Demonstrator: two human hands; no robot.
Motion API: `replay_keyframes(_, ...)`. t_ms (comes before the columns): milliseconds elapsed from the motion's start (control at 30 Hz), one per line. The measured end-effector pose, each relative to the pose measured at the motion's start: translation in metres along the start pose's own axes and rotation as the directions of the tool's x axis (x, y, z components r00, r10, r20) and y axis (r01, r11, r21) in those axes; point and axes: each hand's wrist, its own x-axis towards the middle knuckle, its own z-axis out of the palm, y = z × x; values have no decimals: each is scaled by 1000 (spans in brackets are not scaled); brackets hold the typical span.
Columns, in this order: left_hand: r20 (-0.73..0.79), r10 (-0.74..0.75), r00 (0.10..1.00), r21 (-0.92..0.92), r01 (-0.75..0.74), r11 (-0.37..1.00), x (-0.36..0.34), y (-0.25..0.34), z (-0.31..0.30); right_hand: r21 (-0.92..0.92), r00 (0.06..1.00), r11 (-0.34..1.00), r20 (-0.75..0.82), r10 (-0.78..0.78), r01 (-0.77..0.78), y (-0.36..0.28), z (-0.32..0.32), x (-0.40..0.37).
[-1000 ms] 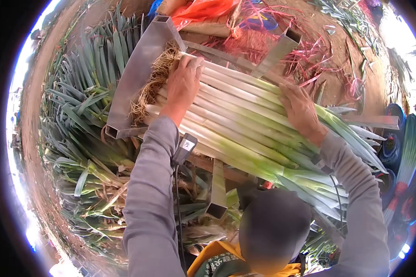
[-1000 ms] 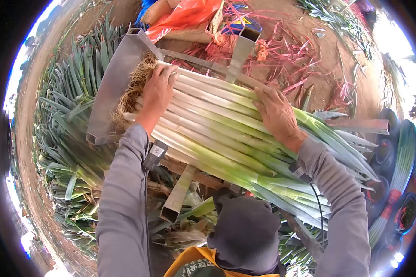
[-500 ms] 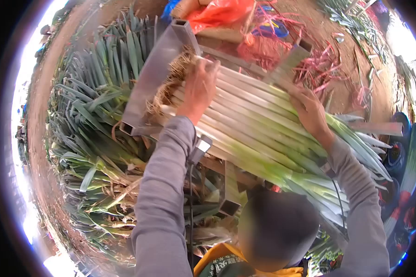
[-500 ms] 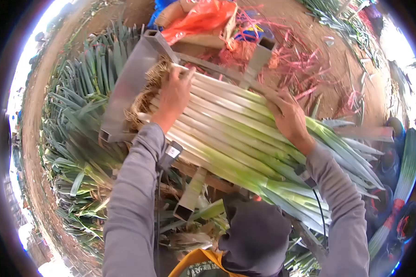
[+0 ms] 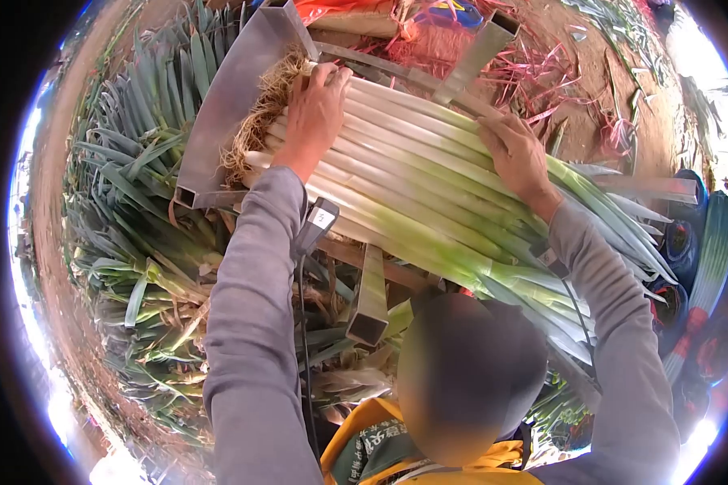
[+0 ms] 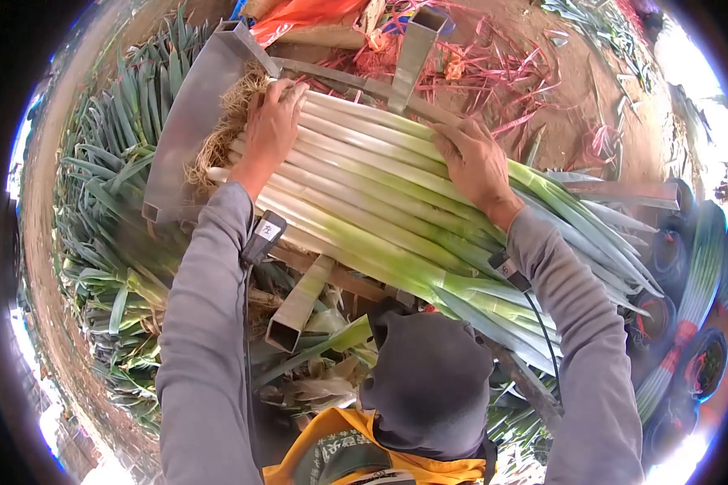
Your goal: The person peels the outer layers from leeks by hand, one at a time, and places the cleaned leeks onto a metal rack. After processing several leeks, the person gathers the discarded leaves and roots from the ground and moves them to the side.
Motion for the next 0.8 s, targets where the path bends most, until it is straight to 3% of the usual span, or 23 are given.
replay_keyframes(167,31,63,998,-63,-61,996,-3,-8,-12,-60,992,994,-83,-100,95,3,6,0)
replay_keyframes(200,28,49,998,-51,-47,998,1,-12,-20,-195,972,966,-130,-197,170,-10,1,2)
replay_keyframes(233,87,1,996,-232,19,972,4,-12,-30,-326,942,917,-161,-295,231,-27,-7,1)
replay_keyframes(267,154,-40,987,-405,100,909,0,-11,-39,-310,942,918,-147,-303,247,-45,-16,-4)
replay_keyframes(300,39,2,999,-396,14,918,-4,-9,-49,-57,968,967,54,-245,248,-71,-31,-10)
replay_keyframes(333,41,-13,999,-392,28,919,-9,-5,-66,183,939,966,261,-224,180,-89,-39,-19)
replay_keyframes(367,147,-93,985,-433,149,889,-17,4,-88,186,935,964,266,-234,188,-103,-41,-33)
replay_keyframes(400,250,-161,955,-463,264,846,-26,11,-103,111,853,963,447,-268,245,-114,-43,-47)
replay_keyframes(433,114,-164,980,-503,199,841,-39,14,-106,44,742,950,613,-271,310,-119,-44,-55)
replay_keyframes(467,110,-167,980,-505,200,840,-54,14,-111,41,741,949,615,-271,314,-116,-40,-61)
replay_keyframes(567,3,-441,897,-662,332,672,-91,21,-136,67,900,950,306,-309,303,-101,-39,-62)
replay_keyframes(600,2,-453,891,-659,342,670,-104,22,-142,75,895,947,313,-319,312,-100,-48,-55)
replay_keyframes(667,83,-504,860,-627,438,644,-120,23,-155,181,982,983,179,-61,28,-98,-65,-45)
replay_keyframes(733,5,-433,902,-589,353,728,-130,13,-131,149,987,986,127,-96,77,-91,-75,-34)
replay_keyframes(800,-149,-257,955,-539,139,831,-122,11,-110,106,988,986,81,-134,125,-90,-78,-27)
